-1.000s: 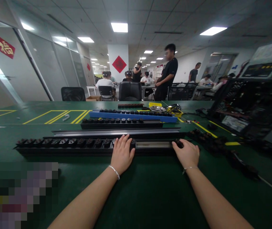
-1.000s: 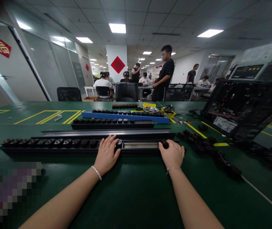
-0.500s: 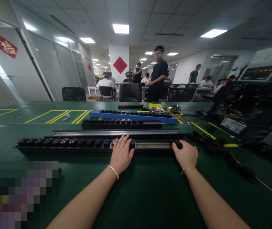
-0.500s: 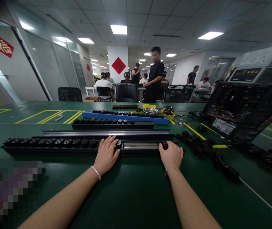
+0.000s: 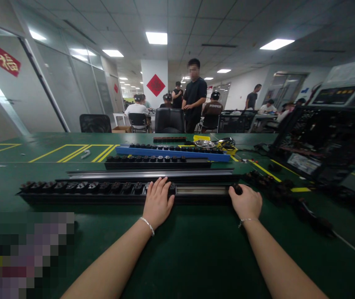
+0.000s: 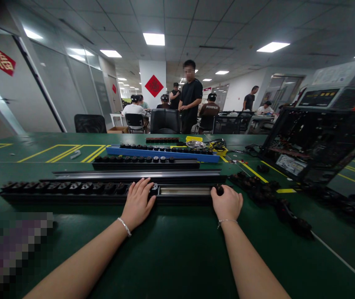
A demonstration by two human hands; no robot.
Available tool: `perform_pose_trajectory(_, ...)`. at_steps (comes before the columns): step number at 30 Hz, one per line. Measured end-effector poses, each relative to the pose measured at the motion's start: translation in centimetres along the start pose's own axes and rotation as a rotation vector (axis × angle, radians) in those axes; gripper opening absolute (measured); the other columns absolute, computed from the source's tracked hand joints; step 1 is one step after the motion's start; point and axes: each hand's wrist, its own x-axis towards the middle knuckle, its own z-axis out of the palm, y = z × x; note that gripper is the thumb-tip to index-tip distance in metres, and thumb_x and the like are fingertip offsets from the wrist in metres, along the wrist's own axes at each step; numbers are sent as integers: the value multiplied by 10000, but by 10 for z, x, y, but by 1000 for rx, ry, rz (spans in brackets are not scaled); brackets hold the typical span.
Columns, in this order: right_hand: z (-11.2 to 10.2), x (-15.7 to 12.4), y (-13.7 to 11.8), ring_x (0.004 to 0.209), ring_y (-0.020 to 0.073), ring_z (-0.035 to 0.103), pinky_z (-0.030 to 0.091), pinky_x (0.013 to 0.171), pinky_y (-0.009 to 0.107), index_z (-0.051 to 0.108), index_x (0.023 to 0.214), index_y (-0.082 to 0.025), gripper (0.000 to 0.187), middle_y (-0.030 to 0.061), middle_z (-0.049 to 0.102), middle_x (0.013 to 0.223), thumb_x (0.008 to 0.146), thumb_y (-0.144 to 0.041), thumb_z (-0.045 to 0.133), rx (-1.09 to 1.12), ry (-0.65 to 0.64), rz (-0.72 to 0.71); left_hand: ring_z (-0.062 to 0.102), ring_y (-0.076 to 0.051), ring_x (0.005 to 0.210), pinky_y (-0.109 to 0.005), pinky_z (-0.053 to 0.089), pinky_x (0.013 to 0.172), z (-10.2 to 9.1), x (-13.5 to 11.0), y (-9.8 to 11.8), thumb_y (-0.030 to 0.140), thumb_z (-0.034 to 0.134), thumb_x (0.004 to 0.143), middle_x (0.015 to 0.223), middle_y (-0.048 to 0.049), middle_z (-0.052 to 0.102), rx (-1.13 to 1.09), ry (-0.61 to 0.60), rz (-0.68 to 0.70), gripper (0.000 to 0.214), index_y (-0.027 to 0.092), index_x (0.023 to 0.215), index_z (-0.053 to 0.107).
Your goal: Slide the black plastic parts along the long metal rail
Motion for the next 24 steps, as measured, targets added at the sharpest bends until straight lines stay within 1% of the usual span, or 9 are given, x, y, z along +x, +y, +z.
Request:
perform_pose_trajectory(6, -3, 3, 4, 969, 278, 554, 308, 973, 454, 661, 938, -140, 437, 130, 663, 1006, 772, -469, 427, 5, 17, 22, 376, -267, 1311, -492, 252, 1105, 0, 0, 0, 323, 430, 894, 1361, -109, 500, -6, 5, -2, 384, 164, 1232, 518)
perform_pose_trajectory(10, -4, 5, 7, 968, 290, 560, 342, 952, 445, 666, 944, -121, 443, 149, 660, 1022, 767, -460, 441, 7, 13, 28, 376, -267, 1311, -493, 252, 1105, 0, 0, 0, 323, 431, 893, 1362, -111, 499, -2, 7, 1, 387, 160, 1233, 518)
perform_pose_trajectory(13, -4, 7, 10, 959, 294, 561, 374, 921, 428, 672, 941, -115, 438, 157, 660, 1015, 760, -451, 457, 13, 23, 36, 376, -267, 1311, -493, 247, 1107, 1, 0, 0, 321, 433, 893, 1362, -115, 498, 3, 5, 2, 389, 152, 1233, 519)
perform_pose_trajectory(17, -3, 8, 12, 915, 279, 564, 416, 854, 391, 675, 937, -122, 415, 146, 662, 982, 746, -434, 480, 30, 47, 65, 382, -264, 1307, -488, 248, 1107, 2, 0, -1, 317, 440, 890, 1359, -111, 502, 1, 15, 2, 385, 156, 1229, 524)
perform_pose_trajectory(24, -1, 9, 15, 925, 278, 545, 412, 857, 395, 672, 946, -121, 411, 149, 650, 1008, 732, -421, 491, 72, 71, 101, 386, -266, 1304, -487, 254, 1103, 2, 0, -1, 318, 446, 887, 1354, -113, 507, 1, 20, 2, 381, 156, 1222, 530)
